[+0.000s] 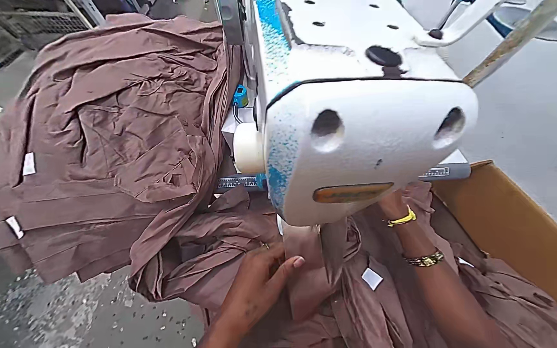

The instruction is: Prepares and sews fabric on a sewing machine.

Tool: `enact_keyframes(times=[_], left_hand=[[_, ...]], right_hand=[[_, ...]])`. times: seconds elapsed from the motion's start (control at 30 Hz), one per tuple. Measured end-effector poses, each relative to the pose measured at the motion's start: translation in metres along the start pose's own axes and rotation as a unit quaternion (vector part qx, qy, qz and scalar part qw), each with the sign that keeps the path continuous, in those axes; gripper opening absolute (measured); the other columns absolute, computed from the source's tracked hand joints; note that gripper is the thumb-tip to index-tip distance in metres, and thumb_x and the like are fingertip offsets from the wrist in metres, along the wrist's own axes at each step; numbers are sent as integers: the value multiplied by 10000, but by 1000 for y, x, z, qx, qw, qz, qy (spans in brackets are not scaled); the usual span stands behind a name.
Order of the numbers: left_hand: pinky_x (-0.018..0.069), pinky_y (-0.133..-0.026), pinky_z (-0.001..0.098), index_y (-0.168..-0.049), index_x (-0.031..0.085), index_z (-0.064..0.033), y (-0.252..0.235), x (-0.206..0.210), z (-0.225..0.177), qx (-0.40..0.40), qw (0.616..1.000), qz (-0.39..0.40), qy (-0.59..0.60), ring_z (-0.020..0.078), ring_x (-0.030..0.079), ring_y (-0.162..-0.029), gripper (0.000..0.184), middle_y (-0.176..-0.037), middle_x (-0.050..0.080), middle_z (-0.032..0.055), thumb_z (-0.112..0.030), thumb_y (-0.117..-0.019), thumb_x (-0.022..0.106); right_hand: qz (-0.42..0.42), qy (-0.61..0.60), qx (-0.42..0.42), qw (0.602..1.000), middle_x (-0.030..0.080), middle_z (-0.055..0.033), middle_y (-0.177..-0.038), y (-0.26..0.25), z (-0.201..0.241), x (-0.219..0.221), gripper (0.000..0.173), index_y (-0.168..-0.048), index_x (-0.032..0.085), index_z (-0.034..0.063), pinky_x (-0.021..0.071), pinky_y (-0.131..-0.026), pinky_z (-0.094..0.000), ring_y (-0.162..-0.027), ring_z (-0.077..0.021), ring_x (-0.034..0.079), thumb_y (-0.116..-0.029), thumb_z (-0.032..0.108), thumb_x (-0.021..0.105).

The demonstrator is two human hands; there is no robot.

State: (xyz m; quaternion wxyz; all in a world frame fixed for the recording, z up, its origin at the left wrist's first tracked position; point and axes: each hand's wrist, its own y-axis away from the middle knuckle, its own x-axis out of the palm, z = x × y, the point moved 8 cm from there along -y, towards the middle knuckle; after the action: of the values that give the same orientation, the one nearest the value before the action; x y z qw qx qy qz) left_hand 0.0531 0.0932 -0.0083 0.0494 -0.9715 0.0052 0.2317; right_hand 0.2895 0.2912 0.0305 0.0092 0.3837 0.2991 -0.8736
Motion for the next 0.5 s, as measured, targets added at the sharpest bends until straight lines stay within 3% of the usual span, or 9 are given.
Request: enact_keyframes(times=[0.07,0.13,0.2,0.27,0.3,0.37,0.43,0.5], left_hand=[[403,-480,149,-769,664,-163,-8,-5,-2,-56,994,-37,86,-59,470,-508,407,-591,518,-129,-483,-1005,572],[332,-440,155,-680,600,-166,-13,-6,-1,-75,991,-44,100,-50,403,-459,428,-538,441,-131,-420,-1022,557],[352,-445,164,-674,583,-120,-7,-8,-10,9,998,-53,37,-18,421,-458,450,-527,442,-73,-363,-1048,527],[389,-479,204,-685,600,-56,12,-8,-24,98,994,-48,-25,58,466,-484,458,-536,486,19,-315,-1055,529],[408,-505,213,-704,615,-41,21,-6,-26,113,993,-31,-35,79,492,-509,444,-559,517,44,-296,-1058,528],[418,-532,213,-716,623,-33,32,-2,-19,111,993,-11,-43,90,510,-536,433,-578,536,58,-284,-1055,528],[416,-540,210,-711,604,-41,34,1,-12,116,992,-11,-51,92,508,-542,435,-580,523,52,-288,-1059,517],[420,-537,212,-721,603,-48,32,0,-13,129,990,-15,-61,96,512,-544,433,-584,519,51,-293,-1065,506]], right_hand=[[-17,-39,27,999,684,-164,-907,-3,9,-10,152,-1004,727,-29,528,-698,-411,-744,-224,637,-933,101,694],[0,-61,49,997,707,-115,-880,-3,32,-16,132,-999,725,-6,525,-669,-347,-707,-148,629,-928,104,711],[11,-48,-14,999,713,-127,-829,0,66,-16,125,-943,725,-15,538,-669,-384,-712,-188,663,-910,105,709],[-5,-4,-170,985,721,-124,-808,17,108,-13,170,-872,716,12,583,-668,-373,-740,-215,713,-926,169,680],[-18,28,-251,967,700,-111,-787,31,130,-8,214,-857,685,48,576,-672,-345,-747,-214,701,-968,223,636],[-19,78,-367,927,675,-75,-705,53,165,6,259,-800,681,89,547,-663,-325,-713,-216,683,-1005,197,566],[-16,104,-375,921,678,-73,-655,53,177,14,303,-689,663,102,546,-629,-332,-689,-222,702,-970,178,579],[-8,64,-321,945,710,-91,-710,49,169,15,253,-696,670,87,561,-667,-328,-741,-216,720,-923,192,636]])
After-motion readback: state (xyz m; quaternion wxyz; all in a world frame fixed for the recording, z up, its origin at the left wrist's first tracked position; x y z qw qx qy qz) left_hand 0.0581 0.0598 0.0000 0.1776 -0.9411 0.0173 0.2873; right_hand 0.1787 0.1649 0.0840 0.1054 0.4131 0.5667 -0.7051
